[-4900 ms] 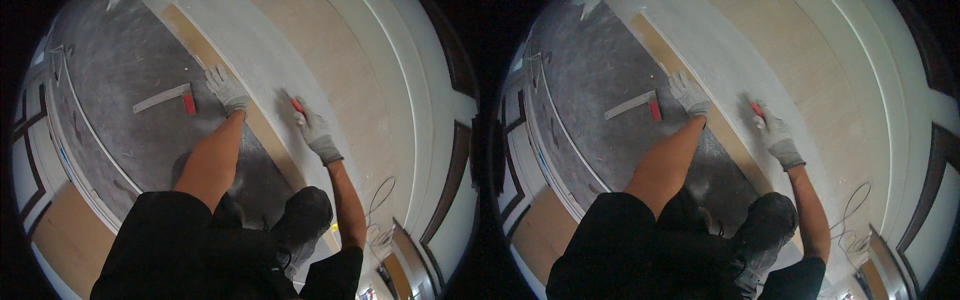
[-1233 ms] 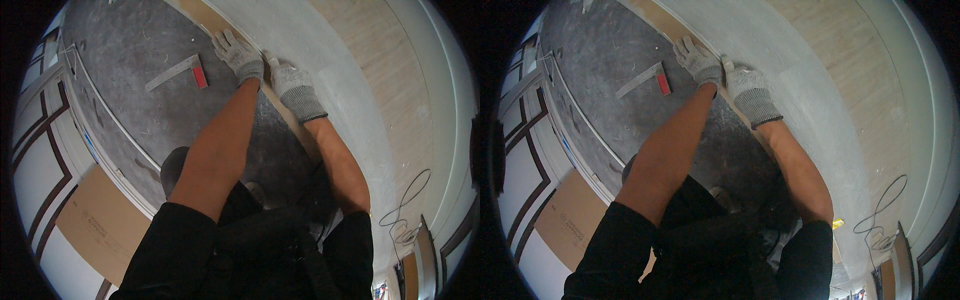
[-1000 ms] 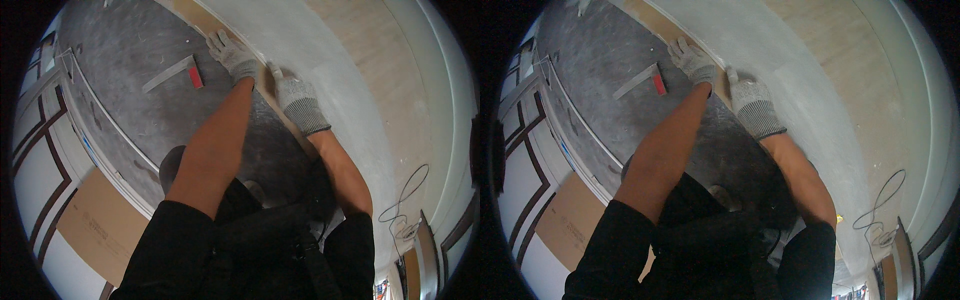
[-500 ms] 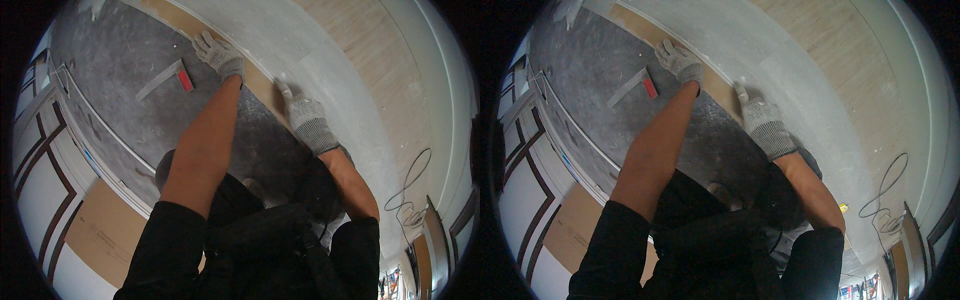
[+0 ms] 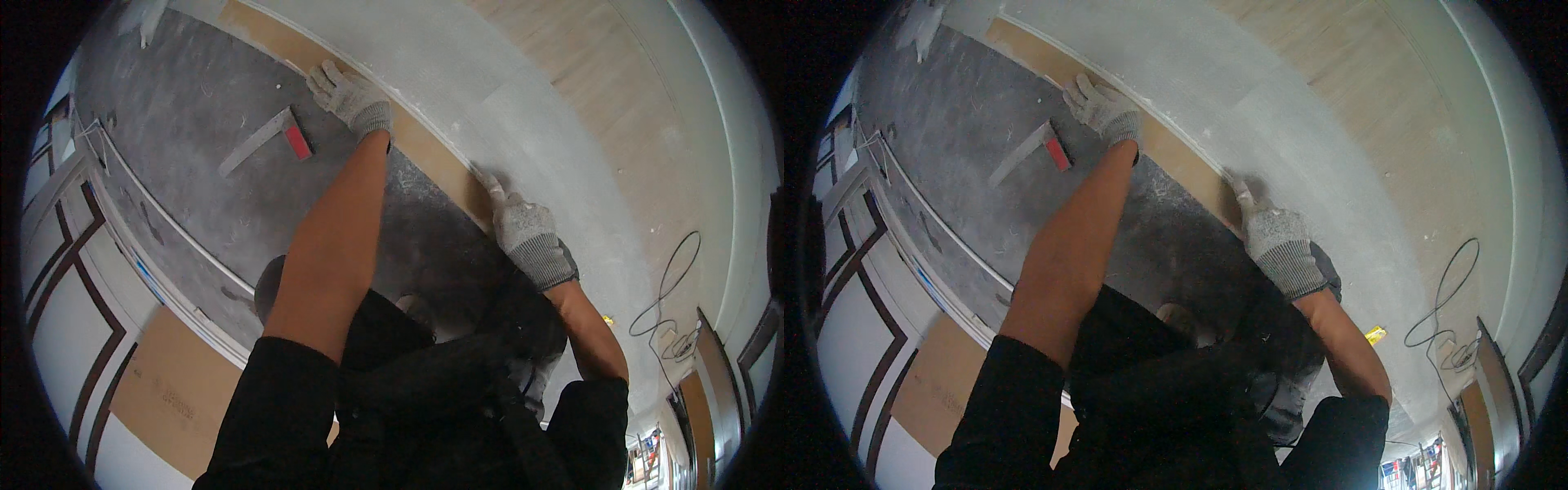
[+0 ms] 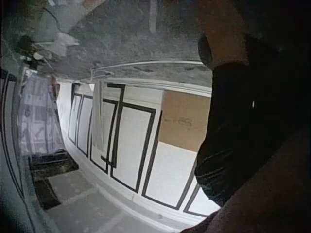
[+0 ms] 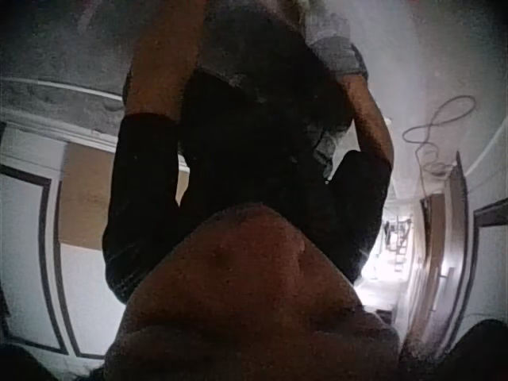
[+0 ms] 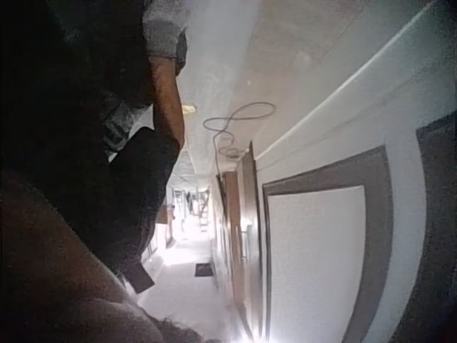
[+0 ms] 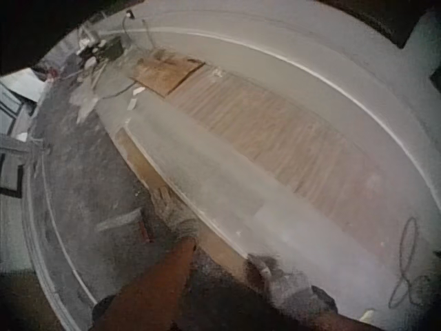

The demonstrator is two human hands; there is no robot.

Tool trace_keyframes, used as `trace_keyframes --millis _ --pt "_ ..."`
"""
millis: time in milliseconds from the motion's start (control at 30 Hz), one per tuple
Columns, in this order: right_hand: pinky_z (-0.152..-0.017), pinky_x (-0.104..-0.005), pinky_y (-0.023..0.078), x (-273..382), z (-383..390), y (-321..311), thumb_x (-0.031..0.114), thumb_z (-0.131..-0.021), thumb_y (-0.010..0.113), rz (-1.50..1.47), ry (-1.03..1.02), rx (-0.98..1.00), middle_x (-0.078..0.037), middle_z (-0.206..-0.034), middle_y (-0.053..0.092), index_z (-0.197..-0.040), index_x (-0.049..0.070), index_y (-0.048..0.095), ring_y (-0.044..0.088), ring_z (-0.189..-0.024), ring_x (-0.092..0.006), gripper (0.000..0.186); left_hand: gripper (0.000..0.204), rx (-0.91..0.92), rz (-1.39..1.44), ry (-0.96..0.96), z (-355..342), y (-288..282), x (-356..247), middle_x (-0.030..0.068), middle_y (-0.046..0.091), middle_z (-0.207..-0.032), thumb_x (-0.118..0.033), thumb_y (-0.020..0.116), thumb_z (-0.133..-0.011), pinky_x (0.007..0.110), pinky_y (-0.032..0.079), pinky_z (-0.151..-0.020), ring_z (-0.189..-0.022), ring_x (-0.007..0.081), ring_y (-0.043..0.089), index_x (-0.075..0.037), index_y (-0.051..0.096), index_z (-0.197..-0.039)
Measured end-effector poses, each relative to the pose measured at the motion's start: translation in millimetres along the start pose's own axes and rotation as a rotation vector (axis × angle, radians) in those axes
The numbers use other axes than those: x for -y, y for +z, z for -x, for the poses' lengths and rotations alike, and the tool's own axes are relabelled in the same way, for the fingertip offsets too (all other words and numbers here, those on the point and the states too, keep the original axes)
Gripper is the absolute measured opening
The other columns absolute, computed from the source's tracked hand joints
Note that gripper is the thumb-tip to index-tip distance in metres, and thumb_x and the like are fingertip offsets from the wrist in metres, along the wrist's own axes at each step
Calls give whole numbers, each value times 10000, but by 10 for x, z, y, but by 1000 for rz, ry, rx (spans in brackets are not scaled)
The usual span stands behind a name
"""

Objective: The person uses a utility knife to cut a length of white trim, scoring the surface and bending it to break it. They then place the trim along the base of a wall to check the fit and use the knife to further trim a small piece from one end.

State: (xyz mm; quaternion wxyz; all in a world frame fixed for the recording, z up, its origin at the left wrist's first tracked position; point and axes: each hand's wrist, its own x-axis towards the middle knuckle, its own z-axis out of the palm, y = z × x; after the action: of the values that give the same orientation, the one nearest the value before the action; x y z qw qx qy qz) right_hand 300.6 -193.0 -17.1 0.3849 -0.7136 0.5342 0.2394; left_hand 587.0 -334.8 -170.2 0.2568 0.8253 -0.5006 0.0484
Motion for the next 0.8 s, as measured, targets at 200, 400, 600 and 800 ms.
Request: trace_keyframes --millis 200,400,600,800 --pt "-829 -549 595 -66 232 -64 221 -1030 582 -10 15 -105 -228 -1154 721 -1686 258 263 750 -957 -416 730 502 5 -49 1 -20 40 -38 290 404 -1592 -201 547 -1035 603 309 -1224 -1537 493 307 -5 461 -1490" --pt "-900 -535 597 199 -339 -168 238 -1052 564 -174 -105 -302 -268 -1274 677 -1708 279 220 750 -1045 -391 742 454 27 -43 -4 3 2 -71 283 400 -1596 -149 489 -1056 597 315 -1213 -1543 476 309 -8 468 -1487" --pt "-914 -530 589 340 -659 -157 245 -1061 555 -183 -141 -309 -241 -1201 709 -1705 265 231 742 -1060 -380 721 443 -2 -41 8 -20 12 -25 280 393 -1594 -172 469 -1069 595 308 -1214 -1538 473 312 -1 466 -1478" --pt "-907 -528 586 343 -747 -122 215 -1048 554 -155 -171 -344 -236 -1133 726 -1675 187 311 742 -1052 -378 673 424 -22 -24 10 -11 -11 -85 274 442 -1524 -169 491 -1046 588 311 -1226 -1479 517 358 -7 501 -1437"
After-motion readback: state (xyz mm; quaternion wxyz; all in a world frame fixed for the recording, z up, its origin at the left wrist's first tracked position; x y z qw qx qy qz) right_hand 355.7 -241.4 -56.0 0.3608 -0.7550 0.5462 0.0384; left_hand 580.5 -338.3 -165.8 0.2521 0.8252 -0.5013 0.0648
